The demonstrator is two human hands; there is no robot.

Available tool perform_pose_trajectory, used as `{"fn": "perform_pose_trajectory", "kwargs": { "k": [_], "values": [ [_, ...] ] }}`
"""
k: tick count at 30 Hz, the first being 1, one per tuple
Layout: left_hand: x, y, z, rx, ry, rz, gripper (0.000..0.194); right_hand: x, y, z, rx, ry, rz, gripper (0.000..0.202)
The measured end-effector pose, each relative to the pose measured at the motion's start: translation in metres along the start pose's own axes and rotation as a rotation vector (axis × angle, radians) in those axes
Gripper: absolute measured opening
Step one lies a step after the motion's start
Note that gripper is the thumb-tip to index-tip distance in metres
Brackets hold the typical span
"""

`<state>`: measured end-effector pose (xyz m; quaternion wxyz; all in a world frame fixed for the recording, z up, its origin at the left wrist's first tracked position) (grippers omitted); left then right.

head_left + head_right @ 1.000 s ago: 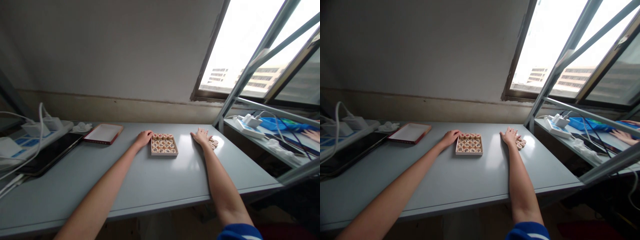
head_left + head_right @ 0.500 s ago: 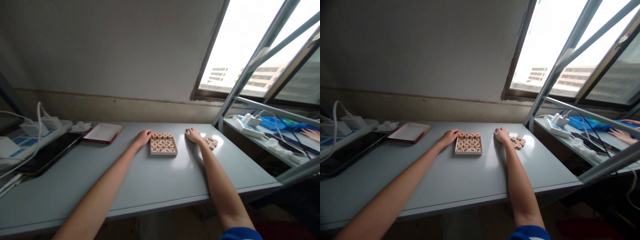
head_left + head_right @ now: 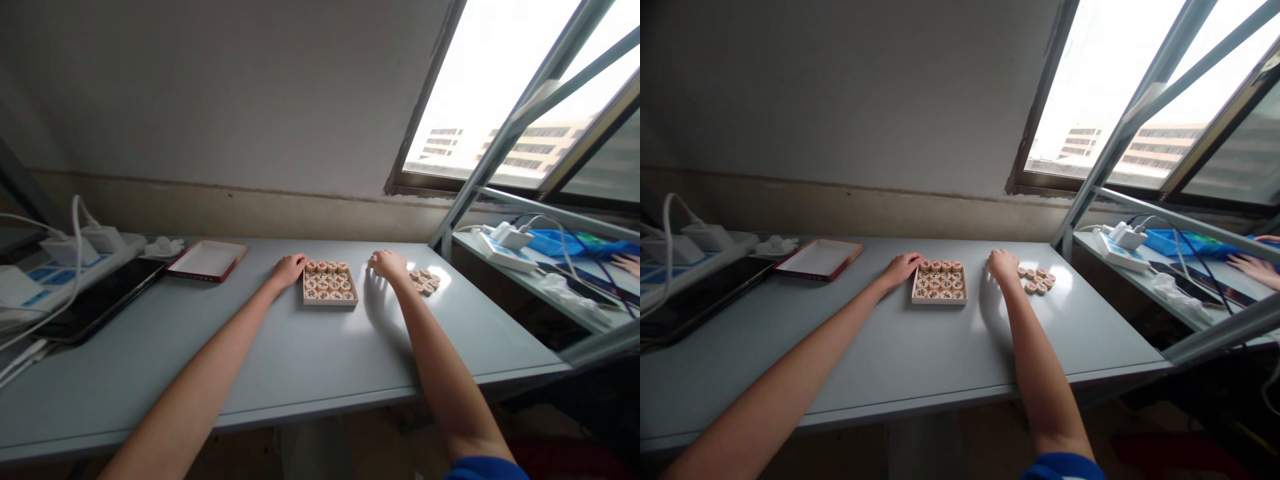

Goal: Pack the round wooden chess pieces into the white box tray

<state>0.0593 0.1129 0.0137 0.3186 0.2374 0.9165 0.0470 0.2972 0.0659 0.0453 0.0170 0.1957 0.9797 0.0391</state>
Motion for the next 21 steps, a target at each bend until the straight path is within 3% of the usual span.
{"fn": "perform_pose_trajectory", "kwargs": {
  "k": [7, 11, 13, 16, 18, 21],
  "values": [
    [0.0, 0.0, 0.0, -0.006, 0.005, 0.003, 0.03, 0.001, 0.0, 0.0, -0.037, -0.006, 0.016, 0.027],
    [0.001, 0.0, 0.0, 0.0, 0.019, -0.013, 0.03, 0.008, -0.004, -0.015, -0.081, 0.089, -0.061, 0.028],
    [0.0, -0.001, 0.0, 0.006, 0.02, -0.019, 0.03, 0.024, -0.009, -0.03, -0.16, 0.241, -0.195, 0.029],
    [-0.002, -0.002, -0.001, 0.012, 0.0, -0.017, 0.03, 0.064, -0.028, -0.048, -0.239, 0.458, -0.509, 0.025],
    [-0.002, -0.003, -0.001, 0.013, -0.022, -0.017, 0.03, 0.093, -0.044, -0.049, -0.227, 0.501, -0.686, 0.023],
    [-0.002, -0.003, -0.001, 0.012, -0.043, -0.015, 0.03, 0.126, -0.065, -0.042, -0.205, 0.436, -0.807, 0.021]
  ]
}}
Point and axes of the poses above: each hand's wrist, its own y-axis towards the middle knuckle, its own z-axis out of the palm, x = y × z, the point moved 10 cm from there along y, towards the middle knuckle, and after that the axes turned 3 degrees about z, right-handed, at the moved point
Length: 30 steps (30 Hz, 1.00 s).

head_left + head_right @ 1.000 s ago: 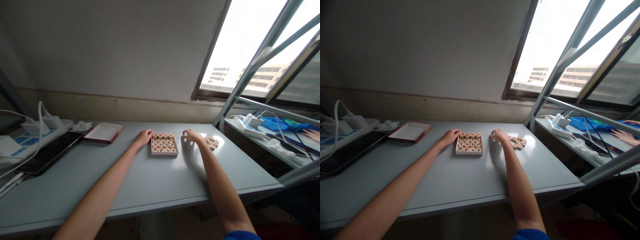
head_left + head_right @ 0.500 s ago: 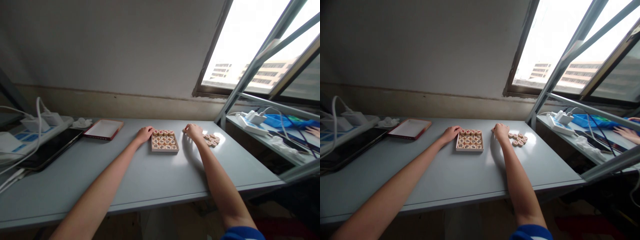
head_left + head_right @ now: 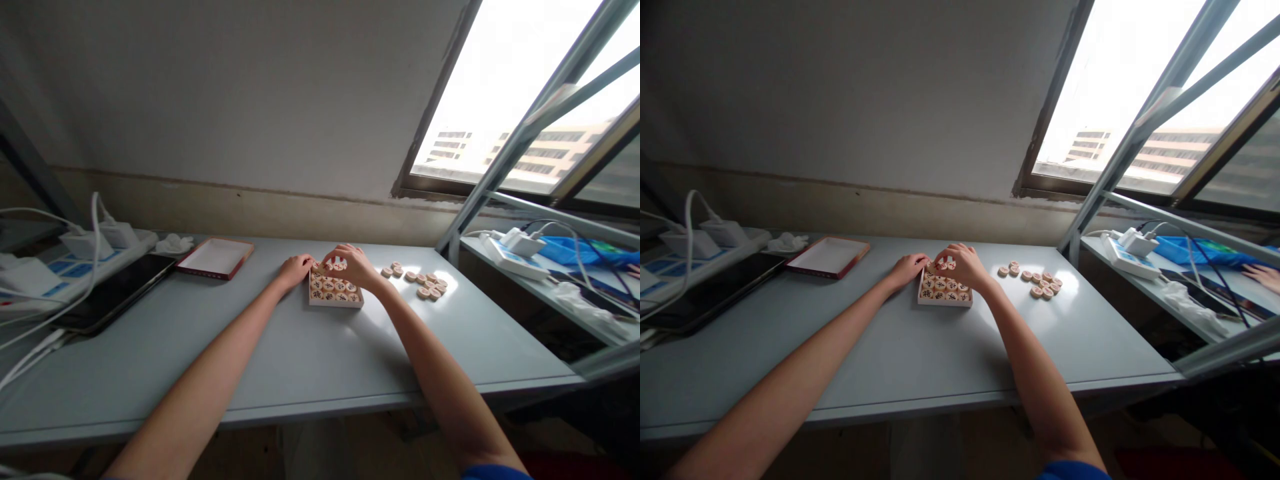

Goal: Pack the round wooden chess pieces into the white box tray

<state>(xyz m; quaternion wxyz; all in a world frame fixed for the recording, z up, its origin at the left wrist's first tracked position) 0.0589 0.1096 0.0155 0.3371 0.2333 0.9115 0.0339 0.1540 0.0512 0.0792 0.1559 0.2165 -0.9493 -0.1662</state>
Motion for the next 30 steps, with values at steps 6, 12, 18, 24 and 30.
{"fn": "perform_pose_trajectory", "kwargs": {
  "k": [6, 12, 18, 24, 30],
  "values": [
    [0.0, 0.0, -0.001, -0.01, -0.013, 0.006, 0.029, 0.021, -0.003, 0.019, 0.073, -0.172, -0.046, 0.026],
    [-0.002, -0.001, -0.002, -0.012, 0.008, 0.007, 0.029, 0.019, -0.003, 0.02, 0.054, -0.166, -0.057, 0.024],
    [-0.002, -0.001, -0.002, -0.005, 0.017, 0.003, 0.03, 0.019, -0.003, 0.022, 0.066, -0.129, -0.03, 0.017],
    [0.001, 0.0, -0.001, 0.009, -0.003, -0.012, 0.029, 0.004, -0.004, 0.01, 0.083, -0.134, 0.017, 0.018],
    [0.003, 0.0, 0.0, 0.009, 0.012, -0.032, 0.03, -0.083, -0.031, -0.031, 0.053, -0.574, 0.474, 0.028]
  ]
}}
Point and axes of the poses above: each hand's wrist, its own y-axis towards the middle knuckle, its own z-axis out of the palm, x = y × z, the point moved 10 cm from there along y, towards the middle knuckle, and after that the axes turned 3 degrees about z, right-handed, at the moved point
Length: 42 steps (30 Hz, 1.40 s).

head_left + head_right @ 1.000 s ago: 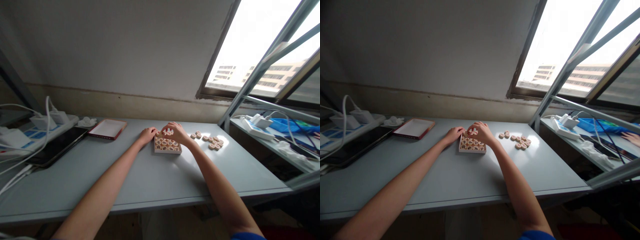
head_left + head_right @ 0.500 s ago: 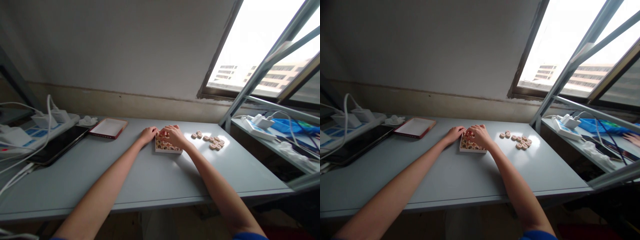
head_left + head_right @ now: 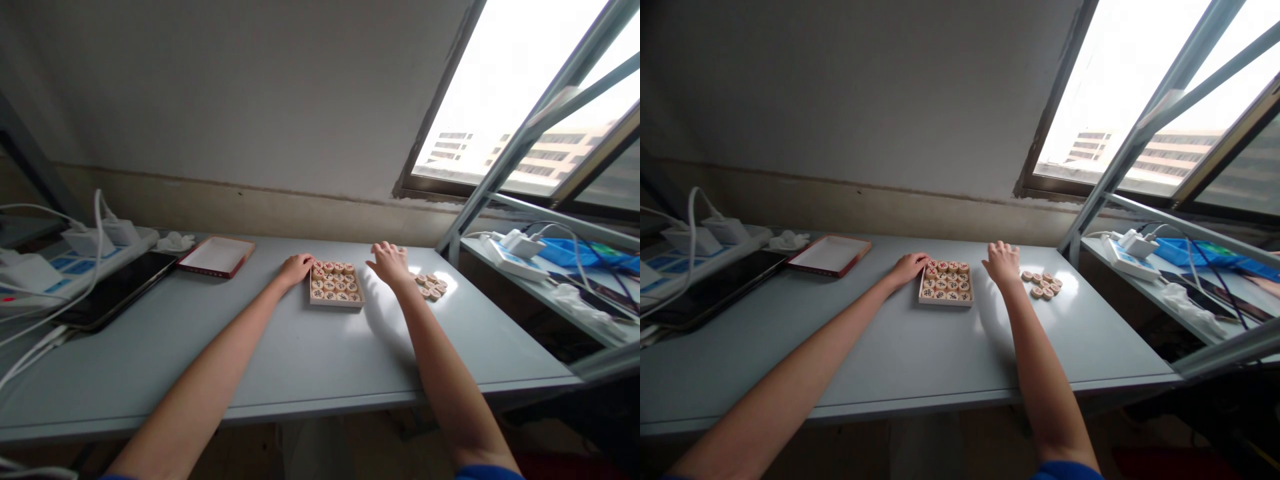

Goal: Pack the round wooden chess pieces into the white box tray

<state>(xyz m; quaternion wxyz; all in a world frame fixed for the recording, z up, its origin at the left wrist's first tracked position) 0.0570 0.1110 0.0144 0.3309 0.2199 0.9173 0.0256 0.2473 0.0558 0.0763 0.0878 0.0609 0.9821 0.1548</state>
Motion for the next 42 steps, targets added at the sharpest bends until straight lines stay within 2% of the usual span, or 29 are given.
{"fn": "perform_pose_trajectory", "kwargs": {
  "k": [3, 5, 8, 11, 15, 18, 22, 28, 42],
  "values": [
    [0.0, 0.0, -0.001, -0.009, 0.009, -0.001, 0.03, -0.039, -0.005, 0.025, 0.232, -0.106, 0.169, 0.029],
    [-0.001, 0.0, -0.001, -0.008, 0.012, 0.0, 0.03, -0.046, -0.009, 0.035, 0.332, -0.083, 0.176, 0.025],
    [-0.001, -0.001, -0.001, -0.006, 0.014, 0.002, 0.03, -0.042, -0.008, 0.035, 0.358, -0.056, 0.131, 0.025],
    [-0.001, 0.0, -0.001, -0.01, 0.022, 0.003, 0.03, -0.018, -0.003, 0.026, 0.319, 0.099, 0.011, 0.035],
    [0.0, 0.0, 0.0, -0.005, 0.006, -0.003, 0.03, 0.034, -0.002, -0.003, 0.168, 0.433, -0.282, 0.032],
    [0.0, -0.001, 0.001, -0.002, -0.014, 0.002, 0.03, 0.066, -0.011, -0.019, 0.077, 0.491, -0.444, 0.024],
    [-0.001, -0.001, 0.0, -0.003, -0.027, 0.006, 0.03, 0.091, -0.021, -0.022, 0.058, 0.466, -0.539, 0.023],
    [-0.001, 0.0, 0.0, 0.005, -0.006, 0.008, 0.03, 0.096, -0.024, -0.017, 0.045, 0.363, -0.558, 0.023],
    [-0.001, -0.001, 0.0, 0.0, 0.013, -0.009, 0.03, 0.095, -0.022, -0.014, 0.033, 0.354, -0.56, 0.023]
  ]
}}
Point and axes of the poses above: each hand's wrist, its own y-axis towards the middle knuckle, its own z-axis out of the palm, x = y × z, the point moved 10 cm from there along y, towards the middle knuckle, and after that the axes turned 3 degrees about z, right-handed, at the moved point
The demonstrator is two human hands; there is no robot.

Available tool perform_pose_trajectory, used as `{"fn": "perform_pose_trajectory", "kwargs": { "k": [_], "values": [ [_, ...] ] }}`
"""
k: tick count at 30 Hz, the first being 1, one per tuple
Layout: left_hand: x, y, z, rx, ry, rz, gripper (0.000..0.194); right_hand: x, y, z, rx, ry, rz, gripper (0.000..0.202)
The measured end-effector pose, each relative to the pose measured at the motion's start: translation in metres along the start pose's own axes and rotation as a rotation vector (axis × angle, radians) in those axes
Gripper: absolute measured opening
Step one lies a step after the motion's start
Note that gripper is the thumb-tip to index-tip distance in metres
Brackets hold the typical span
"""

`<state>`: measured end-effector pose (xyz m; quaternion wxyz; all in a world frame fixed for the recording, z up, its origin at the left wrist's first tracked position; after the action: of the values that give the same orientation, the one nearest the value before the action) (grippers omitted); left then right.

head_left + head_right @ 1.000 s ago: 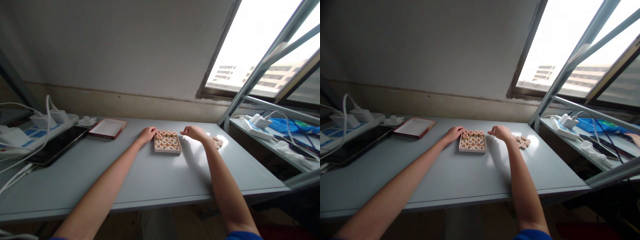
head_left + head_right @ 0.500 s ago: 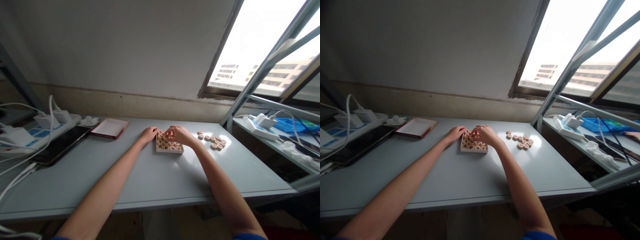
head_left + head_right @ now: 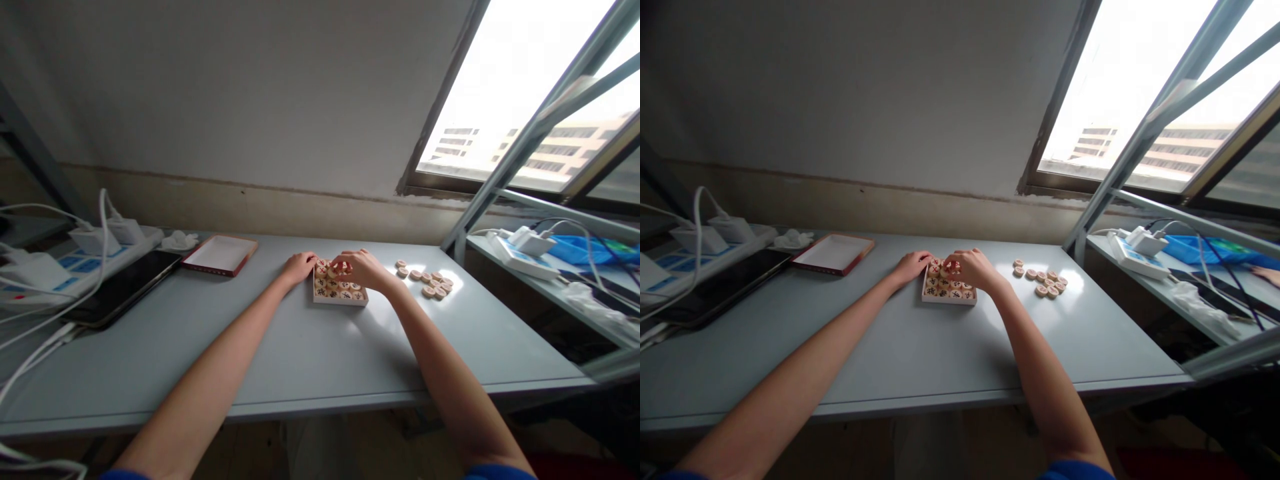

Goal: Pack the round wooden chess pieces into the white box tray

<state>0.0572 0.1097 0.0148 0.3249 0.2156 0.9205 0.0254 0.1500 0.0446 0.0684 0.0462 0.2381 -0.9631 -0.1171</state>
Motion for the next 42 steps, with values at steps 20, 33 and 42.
{"fn": "perform_pose_trajectory", "kwargs": {
  "k": [20, 33, 42],
  "values": [
    [-0.003, -0.002, -0.001, 0.006, -0.013, 0.015, 0.031, -0.005, 0.0, -0.001, 0.042, 0.082, 0.046, 0.026],
    [0.001, 0.001, 0.0, -0.015, 0.013, 0.01, 0.03, -0.155, -0.077, 0.006, 0.324, -0.329, 0.907, 0.026],
    [0.0, 0.0, -0.001, -0.008, 0.018, 0.009, 0.03, -0.109, -0.04, 0.005, 0.24, -0.22, 0.657, 0.023]
  ]
}}
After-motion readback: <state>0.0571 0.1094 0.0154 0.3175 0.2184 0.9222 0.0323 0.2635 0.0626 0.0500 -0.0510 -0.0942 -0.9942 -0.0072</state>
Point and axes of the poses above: each hand's wrist, its own y-axis towards the middle knuckle, its own z-axis out of the palm, x = y × z, the point moved 10 cm from there along y, towards the middle knuckle, and after that the axes turned 3 degrees about z, right-handed, at the moved point
